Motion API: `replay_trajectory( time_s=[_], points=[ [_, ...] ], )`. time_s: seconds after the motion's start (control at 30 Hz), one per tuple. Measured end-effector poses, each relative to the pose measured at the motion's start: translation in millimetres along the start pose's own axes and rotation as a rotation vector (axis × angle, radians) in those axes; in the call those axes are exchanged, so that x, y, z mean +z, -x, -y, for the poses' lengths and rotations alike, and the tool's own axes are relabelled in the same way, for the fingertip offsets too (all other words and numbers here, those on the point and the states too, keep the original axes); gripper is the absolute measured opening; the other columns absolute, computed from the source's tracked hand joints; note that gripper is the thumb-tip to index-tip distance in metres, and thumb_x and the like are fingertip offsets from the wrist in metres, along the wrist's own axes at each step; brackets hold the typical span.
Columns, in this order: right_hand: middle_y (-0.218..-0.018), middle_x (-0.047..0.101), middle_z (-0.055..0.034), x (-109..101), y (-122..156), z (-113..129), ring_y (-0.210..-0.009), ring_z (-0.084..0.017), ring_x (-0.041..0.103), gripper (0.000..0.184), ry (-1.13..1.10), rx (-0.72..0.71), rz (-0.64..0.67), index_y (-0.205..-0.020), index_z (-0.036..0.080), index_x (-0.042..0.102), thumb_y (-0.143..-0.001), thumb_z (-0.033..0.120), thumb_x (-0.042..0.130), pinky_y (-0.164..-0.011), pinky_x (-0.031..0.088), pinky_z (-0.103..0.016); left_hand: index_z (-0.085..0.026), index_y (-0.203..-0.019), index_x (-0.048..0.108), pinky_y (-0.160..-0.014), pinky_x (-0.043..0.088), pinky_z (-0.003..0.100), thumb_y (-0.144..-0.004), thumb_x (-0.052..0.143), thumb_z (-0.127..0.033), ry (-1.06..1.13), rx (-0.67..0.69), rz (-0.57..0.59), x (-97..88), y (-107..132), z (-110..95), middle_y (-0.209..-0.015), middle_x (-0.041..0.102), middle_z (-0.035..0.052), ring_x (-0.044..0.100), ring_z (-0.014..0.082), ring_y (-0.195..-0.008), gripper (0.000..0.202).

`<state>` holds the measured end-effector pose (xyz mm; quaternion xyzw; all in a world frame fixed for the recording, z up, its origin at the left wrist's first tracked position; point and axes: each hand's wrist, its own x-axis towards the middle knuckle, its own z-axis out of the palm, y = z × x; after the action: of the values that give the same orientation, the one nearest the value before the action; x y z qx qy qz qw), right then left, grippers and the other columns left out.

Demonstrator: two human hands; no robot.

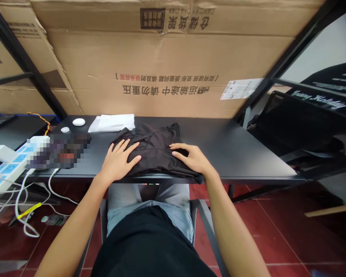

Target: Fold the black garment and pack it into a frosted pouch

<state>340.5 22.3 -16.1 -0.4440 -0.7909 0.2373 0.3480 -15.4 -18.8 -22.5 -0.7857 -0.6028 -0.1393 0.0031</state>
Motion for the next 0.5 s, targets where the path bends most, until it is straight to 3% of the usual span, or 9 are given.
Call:
replay_trajectory(
  time_s=[0.2, 0.3, 0.4, 0.5],
  points=[
    [-0.137, 0.085, -0.0022, 2, 3, 3, -0.135, -0.035, 0.078, 0.026, 0.01, -0.011, 0.005, -0.119, 0.034, 0.087, -0.104, 0.05, 0.073, -0.128, 0.055, -0.055, -0.04, -0.176, 0.05, -0.141, 0.025, 0.069, -0.114, 0.046, -0.07, 0.009, 0.002, 0.02, -4.0, 2, -4, -0.186, 0.041, 0.0074, 0.036, 0.0378, -0.174, 0.069],
    [-0.133, 0.087, -0.003, 1, 1, 2, -0.132, -0.035, 0.079, 0.025, 0.059, -0.041, -0.042, -0.116, 0.034, 0.087, -0.103, 0.051, 0.073, -0.125, 0.057, -0.055, -0.036, -0.167, 0.063, -0.136, 0.037, 0.066, -0.112, 0.046, -0.074, 0.073, -0.032, 0.03, -23.7, -5, -10, -0.176, 0.058, 0.0091, 0.052, 0.0403, -0.164, 0.068],
    [-0.126, 0.088, -0.0057, -6, -20, -3, -0.126, -0.035, 0.08, 0.024, 0.163, -0.084, -0.179, -0.113, 0.032, 0.086, -0.103, 0.048, 0.072, -0.121, 0.059, -0.056, -0.031, -0.151, 0.075, -0.122, 0.055, 0.055, -0.111, 0.052, -0.071, 0.103, -0.074, -0.034, -51.1, -36, -13, -0.149, 0.079, 0.0097, 0.072, 0.0386, -0.139, 0.061],
    [-0.133, 0.084, -0.0111, -17, -62, -14, -0.13, -0.038, 0.076, 0.027, 0.287, -0.121, -0.238, -0.122, 0.027, 0.084, -0.102, 0.04, 0.071, -0.124, 0.055, -0.06, -0.022, -0.152, 0.073, -0.121, 0.055, 0.051, -0.11, 0.061, -0.054, 0.05, -0.039, -0.14, -65.0, -86, -11, -0.149, 0.078, 0.0133, 0.071, 0.0377, -0.14, 0.055]
  ],
)
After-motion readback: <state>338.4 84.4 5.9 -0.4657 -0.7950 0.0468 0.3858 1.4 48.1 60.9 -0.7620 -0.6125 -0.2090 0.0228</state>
